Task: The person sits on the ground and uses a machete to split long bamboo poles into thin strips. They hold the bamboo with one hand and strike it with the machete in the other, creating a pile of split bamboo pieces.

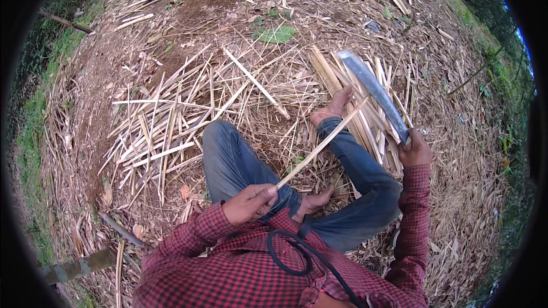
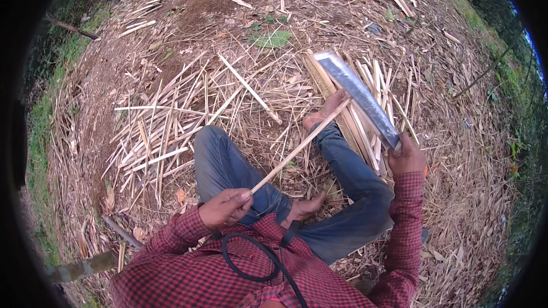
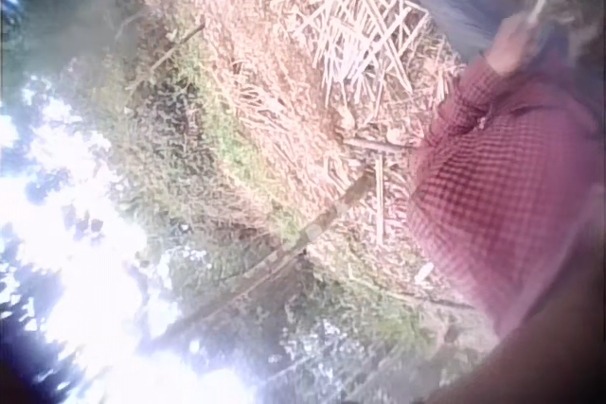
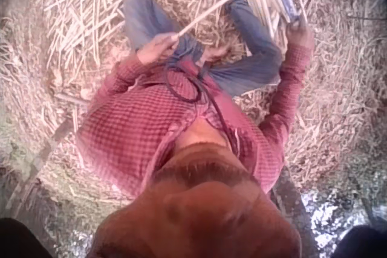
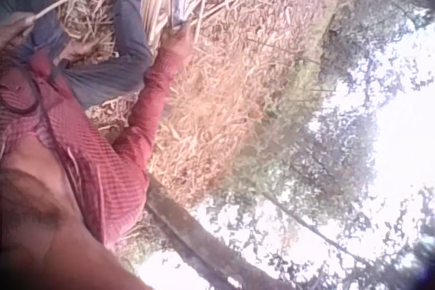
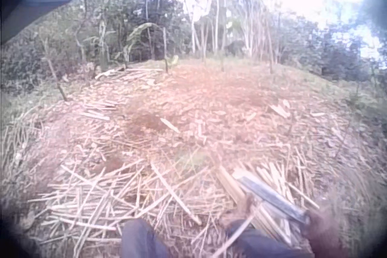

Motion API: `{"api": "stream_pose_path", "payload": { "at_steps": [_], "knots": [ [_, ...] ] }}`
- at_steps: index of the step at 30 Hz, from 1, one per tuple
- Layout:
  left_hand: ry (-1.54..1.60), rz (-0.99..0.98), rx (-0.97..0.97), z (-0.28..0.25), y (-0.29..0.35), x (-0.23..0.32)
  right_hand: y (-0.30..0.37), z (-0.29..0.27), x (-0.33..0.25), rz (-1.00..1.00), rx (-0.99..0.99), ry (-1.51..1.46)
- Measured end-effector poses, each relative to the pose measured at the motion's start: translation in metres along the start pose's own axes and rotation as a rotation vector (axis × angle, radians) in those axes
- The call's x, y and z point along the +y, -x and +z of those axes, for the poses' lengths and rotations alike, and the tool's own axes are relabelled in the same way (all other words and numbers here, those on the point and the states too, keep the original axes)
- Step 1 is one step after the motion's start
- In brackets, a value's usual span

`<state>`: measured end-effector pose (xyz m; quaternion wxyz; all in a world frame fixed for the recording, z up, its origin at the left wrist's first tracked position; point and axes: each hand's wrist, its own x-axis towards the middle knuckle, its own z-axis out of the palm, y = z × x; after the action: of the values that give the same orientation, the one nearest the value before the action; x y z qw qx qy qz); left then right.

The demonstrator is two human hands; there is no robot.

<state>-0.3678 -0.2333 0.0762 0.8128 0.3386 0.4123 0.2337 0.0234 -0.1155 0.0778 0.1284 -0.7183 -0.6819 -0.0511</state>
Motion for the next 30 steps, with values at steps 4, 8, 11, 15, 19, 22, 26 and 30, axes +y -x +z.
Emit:
{"api": "stream_pose_path", "payload": {
  "at_steps": [4, 8, 11, 15, 19, 22, 26, 30],
  "knots": [
    [-0.075, 0.163, 0.375, -0.032, 0.034, -0.004, -0.032, 0.011, 0.095, 0.359, 0.072, 0.044],
    [-0.614, 0.420, 1.155, -0.164, 0.031, -0.041, 0.000, 0.034, 0.140, 0.411, -0.017, -0.306],
    [-0.820, 0.434, 1.636, -0.277, 0.064, -0.073, 0.027, 0.031, 0.098, 0.384, -0.049, -0.241],
    [-1.205, -0.254, 1.872, -0.321, 0.082, -0.047, 0.068, 0.029, 0.076, 0.422, -0.117, -0.189],
    [-1.308, 0.017, 1.720, -0.303, 0.009, 0.018, 0.094, 0.019, 0.047, 0.463, -0.135, -0.099],
    [-1.094, 0.263, 1.415, -0.292, -0.079, 0.052, 0.096, 0.017, 0.031, 0.478, -0.162, -0.062],
    [-0.672, 0.215, 1.234, -0.292, -0.213, 0.089, 0.095, 0.022, 0.024, 0.459, -0.172, 0.010],
    [-0.641, 0.050, 1.190, -0.276, -0.287, 0.108, 0.102, 0.023, 0.031, 0.475, -0.146, -0.008]
  ]
}}
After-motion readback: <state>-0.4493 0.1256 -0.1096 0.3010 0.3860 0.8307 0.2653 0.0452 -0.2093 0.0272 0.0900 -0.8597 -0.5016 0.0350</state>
